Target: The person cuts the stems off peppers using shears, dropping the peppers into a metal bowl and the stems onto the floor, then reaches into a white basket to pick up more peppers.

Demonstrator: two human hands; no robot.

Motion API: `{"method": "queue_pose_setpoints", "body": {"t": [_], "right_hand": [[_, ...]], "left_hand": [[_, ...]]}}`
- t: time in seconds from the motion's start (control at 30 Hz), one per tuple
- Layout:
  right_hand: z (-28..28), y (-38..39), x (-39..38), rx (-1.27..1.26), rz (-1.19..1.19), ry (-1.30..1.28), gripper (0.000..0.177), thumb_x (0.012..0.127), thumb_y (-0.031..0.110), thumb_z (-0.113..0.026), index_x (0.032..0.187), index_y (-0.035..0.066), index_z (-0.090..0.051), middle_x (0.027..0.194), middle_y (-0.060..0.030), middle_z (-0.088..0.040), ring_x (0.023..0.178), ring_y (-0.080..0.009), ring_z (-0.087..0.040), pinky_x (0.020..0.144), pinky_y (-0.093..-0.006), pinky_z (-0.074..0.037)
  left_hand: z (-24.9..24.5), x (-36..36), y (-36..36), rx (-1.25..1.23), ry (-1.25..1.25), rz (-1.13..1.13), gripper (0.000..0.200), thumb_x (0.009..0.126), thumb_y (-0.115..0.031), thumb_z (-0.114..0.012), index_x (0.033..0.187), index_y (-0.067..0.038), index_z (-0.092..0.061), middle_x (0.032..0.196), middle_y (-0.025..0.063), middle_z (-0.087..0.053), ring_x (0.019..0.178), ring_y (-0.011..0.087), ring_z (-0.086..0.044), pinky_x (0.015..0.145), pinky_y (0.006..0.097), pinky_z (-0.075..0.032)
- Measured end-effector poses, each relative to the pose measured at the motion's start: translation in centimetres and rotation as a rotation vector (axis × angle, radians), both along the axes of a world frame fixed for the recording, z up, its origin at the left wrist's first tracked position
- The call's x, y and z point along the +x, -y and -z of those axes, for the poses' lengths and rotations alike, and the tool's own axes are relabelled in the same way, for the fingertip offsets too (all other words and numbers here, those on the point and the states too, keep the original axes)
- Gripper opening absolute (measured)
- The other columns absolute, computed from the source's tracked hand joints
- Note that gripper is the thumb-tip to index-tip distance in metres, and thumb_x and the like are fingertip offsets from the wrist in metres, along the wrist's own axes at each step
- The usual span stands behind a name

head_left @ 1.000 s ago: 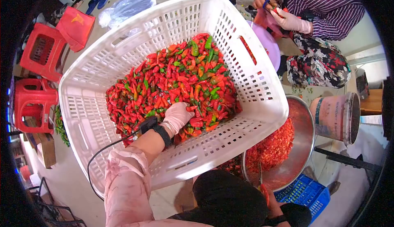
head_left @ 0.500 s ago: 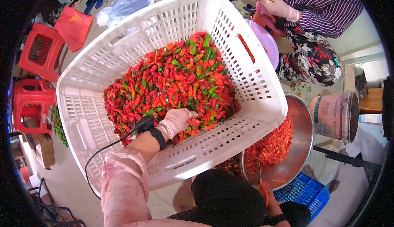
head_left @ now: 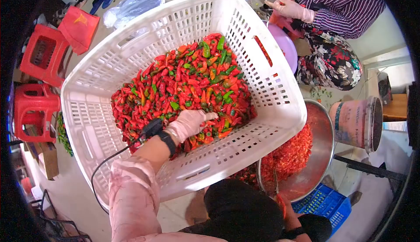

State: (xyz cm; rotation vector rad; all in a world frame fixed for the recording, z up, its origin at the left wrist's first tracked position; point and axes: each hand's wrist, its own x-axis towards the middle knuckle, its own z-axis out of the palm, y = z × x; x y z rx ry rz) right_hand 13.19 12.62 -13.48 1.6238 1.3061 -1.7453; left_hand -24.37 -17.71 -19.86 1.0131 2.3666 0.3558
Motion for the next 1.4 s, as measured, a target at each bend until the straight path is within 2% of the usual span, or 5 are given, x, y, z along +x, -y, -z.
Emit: {"method": "queue_pose_setpoints", "body": {"t": [0.37, 0.83, 1.0, 1.23, 1.4], "right_hand": [[0.8, -0.7, 0.7, -0.013, -0.114, -0.070, 0.026, 0.078, 0.004, -0.061, 0.100, 0.006, -0.048, 0.087, -0.0023, -0.052, 0.078, -0.0138, -0.050, 0.067, -0.0252, -0.044], [1.2, -0.9, 1.5, 0.030, -0.139, -0.074, 0.018, 0.080, 0.004, -0.058, 0.094, 0.006, -0.049, 0.081, -0.0011, -0.049, 0.074, -0.0118, -0.047, 0.064, -0.0234, -0.042], [-1.2, 0.1, -1.9, -0.176, 0.292, -0.024, 0.020, 0.082, 0.003, -0.054, 0.100, 0.007, -0.048, 0.079, -0.0010, -0.050, 0.070, -0.0121, -0.049, 0.060, -0.0238, -0.044], [-1.4, -0.1, -1.3, -0.078, -0.060, -0.101, 0.028, 0.080, 0.001, -0.057, 0.106, 0.007, -0.048, 0.082, -0.0005, -0.051, 0.074, -0.0113, -0.050, 0.061, -0.0236, -0.044], [-0.2, -0.3, -0.4, -0.060, -0.017, -0.044, 0.028, 0.078, -0.001, -0.059, 0.103, 0.006, -0.048, 0.086, -0.0005, -0.049, 0.077, -0.0110, -0.047, 0.066, -0.0224, -0.043]], "left_hand": [[4.3, -6.0, 5.6, 0.748, 0.386, -1.466, 0.034, 0.079, -0.013, -0.061, 0.110, -0.003, -0.052, 0.084, 0.0061, -0.060, 0.066, 0.0115, -0.055, 0.053, 0.0255, -0.046], [2.5, -2.6, 5.9, 0.972, 1.224, -1.125, 0.021, 0.078, -0.011, -0.061, 0.097, -0.011, -0.052, 0.084, 0.0044, -0.060, 0.064, 0.0163, -0.060, 0.041, 0.0234, -0.041], [2.5, -3.3, 6.5, 0.445, 0.902, -1.111, 0.048, 0.064, -0.023, -0.076, 0.099, -0.001, -0.052, 0.067, 0.0049, -0.058, 0.050, 0.0149, -0.055, 0.040, 0.0274, -0.042], [5.1, 0.8, 3.2, -0.162, -0.014, -0.444, 0.029, 0.074, -0.031, -0.064, 0.091, -0.007, -0.062, 0.079, 0.0174, -0.062, 0.078, 0.0328, -0.059, 0.070, 0.0364, -0.047], [3.7, -1.6, 4.1, 0.145, 0.503, -0.793, 0.023, 0.075, -0.026, -0.062, 0.081, -0.004, -0.062, 0.073, 0.0106, -0.062, 0.063, 0.0250, -0.060, 0.053, 0.0349, -0.047]]}}
